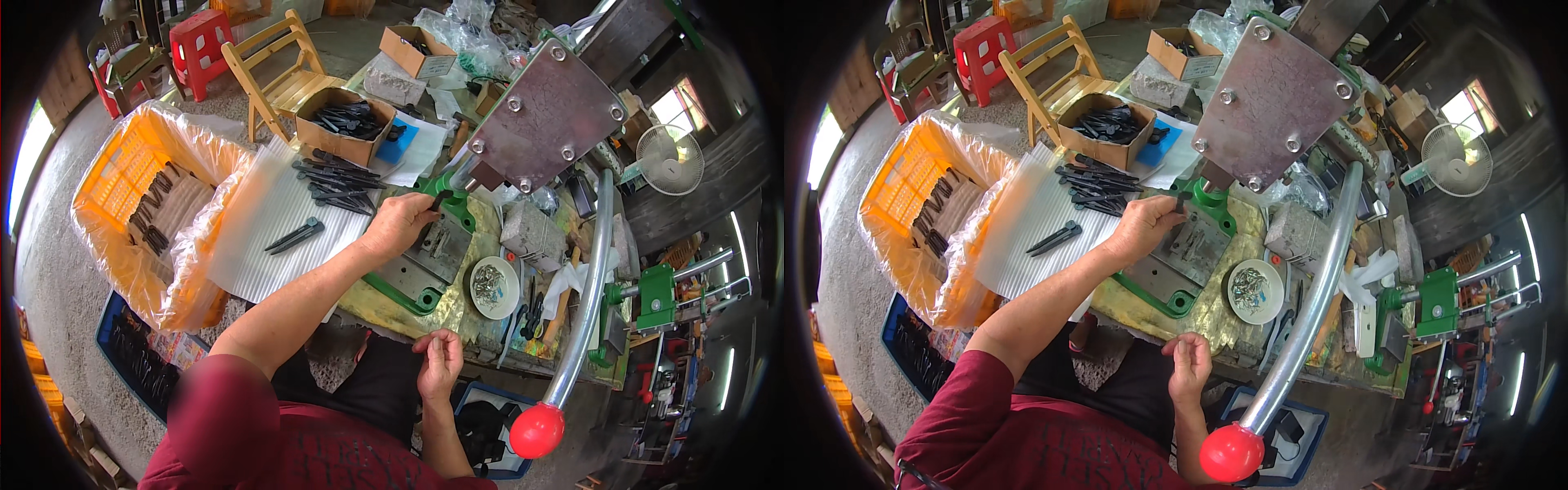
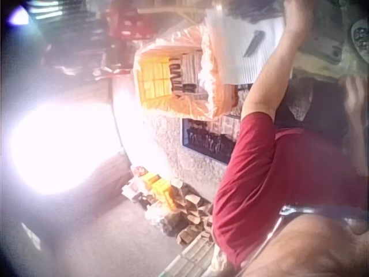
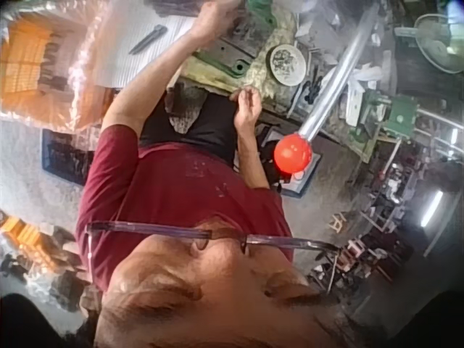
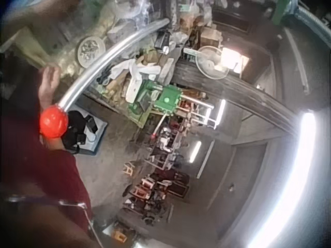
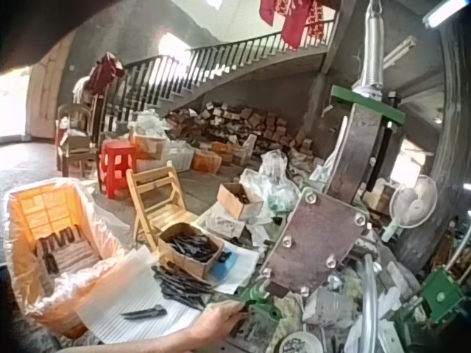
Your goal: The person assembles small plastic parts by hand using a manual press.
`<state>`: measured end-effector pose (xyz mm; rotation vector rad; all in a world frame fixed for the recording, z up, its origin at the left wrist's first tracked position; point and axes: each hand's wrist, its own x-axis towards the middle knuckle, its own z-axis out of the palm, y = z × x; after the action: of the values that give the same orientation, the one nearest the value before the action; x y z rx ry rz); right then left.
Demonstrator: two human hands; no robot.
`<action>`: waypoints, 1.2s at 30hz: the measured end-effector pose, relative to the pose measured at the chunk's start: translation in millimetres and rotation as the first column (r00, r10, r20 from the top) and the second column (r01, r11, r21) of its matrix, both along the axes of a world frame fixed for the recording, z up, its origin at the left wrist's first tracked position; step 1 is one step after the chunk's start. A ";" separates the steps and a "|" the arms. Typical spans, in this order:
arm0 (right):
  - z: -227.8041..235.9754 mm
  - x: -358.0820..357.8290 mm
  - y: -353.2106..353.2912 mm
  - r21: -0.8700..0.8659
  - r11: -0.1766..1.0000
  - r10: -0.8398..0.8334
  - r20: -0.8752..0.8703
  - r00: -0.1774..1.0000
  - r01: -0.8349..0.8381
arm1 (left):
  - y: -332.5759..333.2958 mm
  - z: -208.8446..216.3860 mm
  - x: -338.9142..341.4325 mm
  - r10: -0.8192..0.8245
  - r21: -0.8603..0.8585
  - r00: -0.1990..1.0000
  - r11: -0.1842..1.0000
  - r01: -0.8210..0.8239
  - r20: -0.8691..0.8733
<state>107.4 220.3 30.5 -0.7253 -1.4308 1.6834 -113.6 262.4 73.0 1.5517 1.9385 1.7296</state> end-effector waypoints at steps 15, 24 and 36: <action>120.5 19.0 41.6 0.783 0.370 -0.310 -0.404 0.861 0.500 | -0.8 3.5 2.1 -0.087 0.114 0.987 0.988 0.103 -0.134; 222.6 -0.3 -7.3 0.990 0.143 0.131 -0.009 0.991 -0.010 | 2.8 1.7 1.2 -0.079 0.118 0.990 0.989 0.093 -0.118; 227.4 -6.4 -11.0 0.979 0.174 0.098 0.087 0.991 -0.103 | 2.9 0.8 2.5 -0.069 0.086 0.994 0.993 0.076 -0.084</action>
<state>100.9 209.3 257.9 0.1741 -2.1758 0.4310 -111.1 265.3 73.8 1.7254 1.8382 1.7726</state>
